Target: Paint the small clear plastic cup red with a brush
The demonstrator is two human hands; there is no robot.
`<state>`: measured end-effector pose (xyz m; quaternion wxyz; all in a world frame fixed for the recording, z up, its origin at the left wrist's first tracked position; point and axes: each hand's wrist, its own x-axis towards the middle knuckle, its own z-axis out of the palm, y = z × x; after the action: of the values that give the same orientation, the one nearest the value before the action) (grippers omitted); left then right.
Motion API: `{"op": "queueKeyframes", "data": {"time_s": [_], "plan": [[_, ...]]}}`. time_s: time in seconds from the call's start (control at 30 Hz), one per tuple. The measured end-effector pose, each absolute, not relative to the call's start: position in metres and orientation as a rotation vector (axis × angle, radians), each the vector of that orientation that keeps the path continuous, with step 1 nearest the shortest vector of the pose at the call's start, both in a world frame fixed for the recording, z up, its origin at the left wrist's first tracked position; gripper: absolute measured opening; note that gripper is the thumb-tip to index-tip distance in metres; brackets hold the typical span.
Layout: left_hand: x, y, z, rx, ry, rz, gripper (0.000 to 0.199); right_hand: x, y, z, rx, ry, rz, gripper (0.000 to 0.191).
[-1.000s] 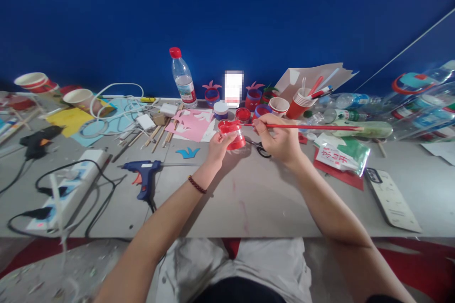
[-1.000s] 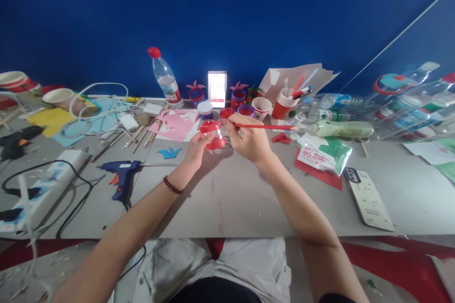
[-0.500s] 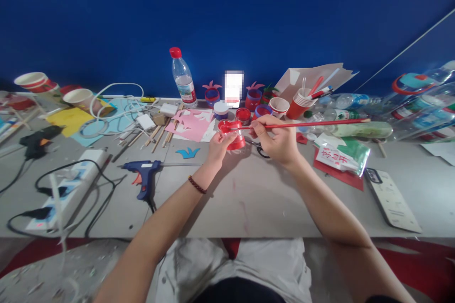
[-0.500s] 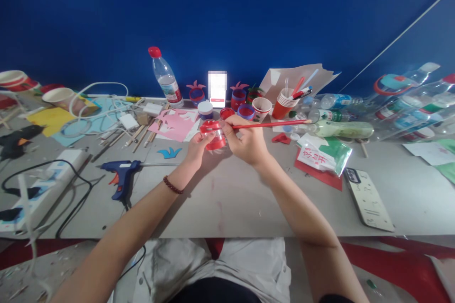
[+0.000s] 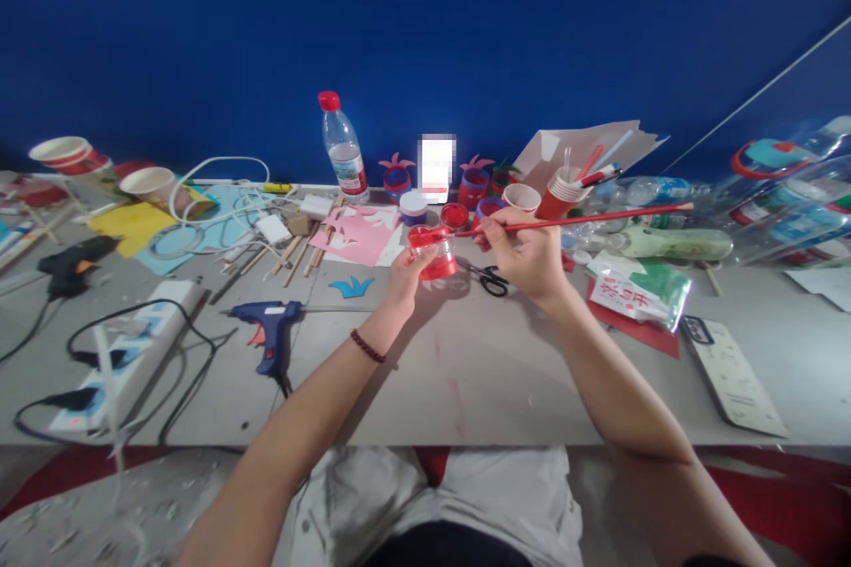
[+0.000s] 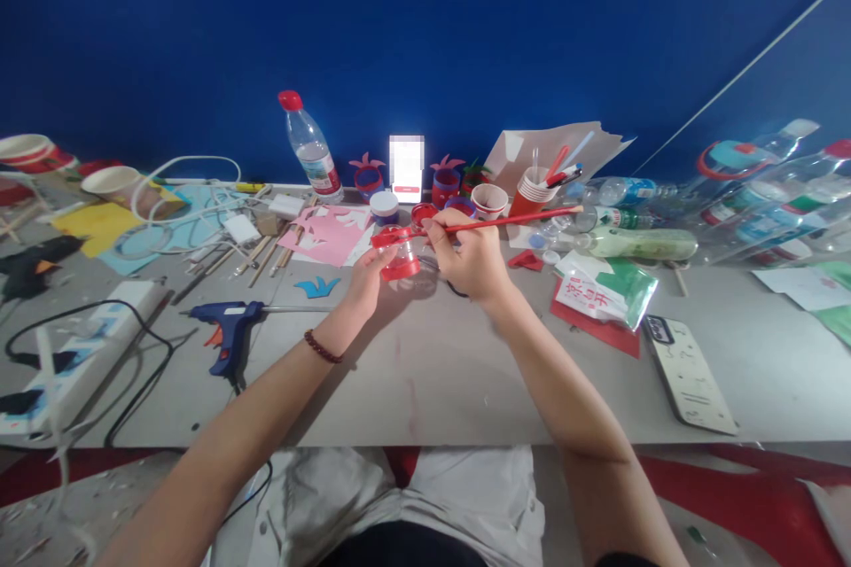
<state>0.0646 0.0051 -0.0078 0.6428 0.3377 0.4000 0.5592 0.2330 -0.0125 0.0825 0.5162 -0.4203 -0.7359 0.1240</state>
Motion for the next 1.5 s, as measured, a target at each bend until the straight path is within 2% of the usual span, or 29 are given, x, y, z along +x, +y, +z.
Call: {"op": "queueKeyframes", "data": {"time_s": [0.3, 0.53, 0.67, 1.1, 1.5], "plan": [[0.065, 0.006, -0.007, 0.713, 0.988, 1.295, 0.048, 0.243, -0.009, 0.084, -1.049, -1.733, 0.136, 0.03], [0.064, 0.006, -0.011, 0.8, 1.106, 1.293, 0.048, 0.233, -0.018, 0.081, -0.953, -1.723, 0.329, 0.022], [0.065, 0.008, -0.014, 0.794, 1.208, 1.32, 0.046, 0.225, -0.02, 0.079, -0.939, -1.833, 0.299, 0.021], [0.065, 0.007, -0.015, 0.776, 1.1, 1.278, 0.049, 0.229, -0.017, 0.082, -0.93, -1.922, 0.101, 0.027], [0.065, 0.003, -0.004, 0.749, 0.992, 1.288, 0.05, 0.242, -0.005, 0.079, -1.0, -1.803, 0.21, 0.026]]}}
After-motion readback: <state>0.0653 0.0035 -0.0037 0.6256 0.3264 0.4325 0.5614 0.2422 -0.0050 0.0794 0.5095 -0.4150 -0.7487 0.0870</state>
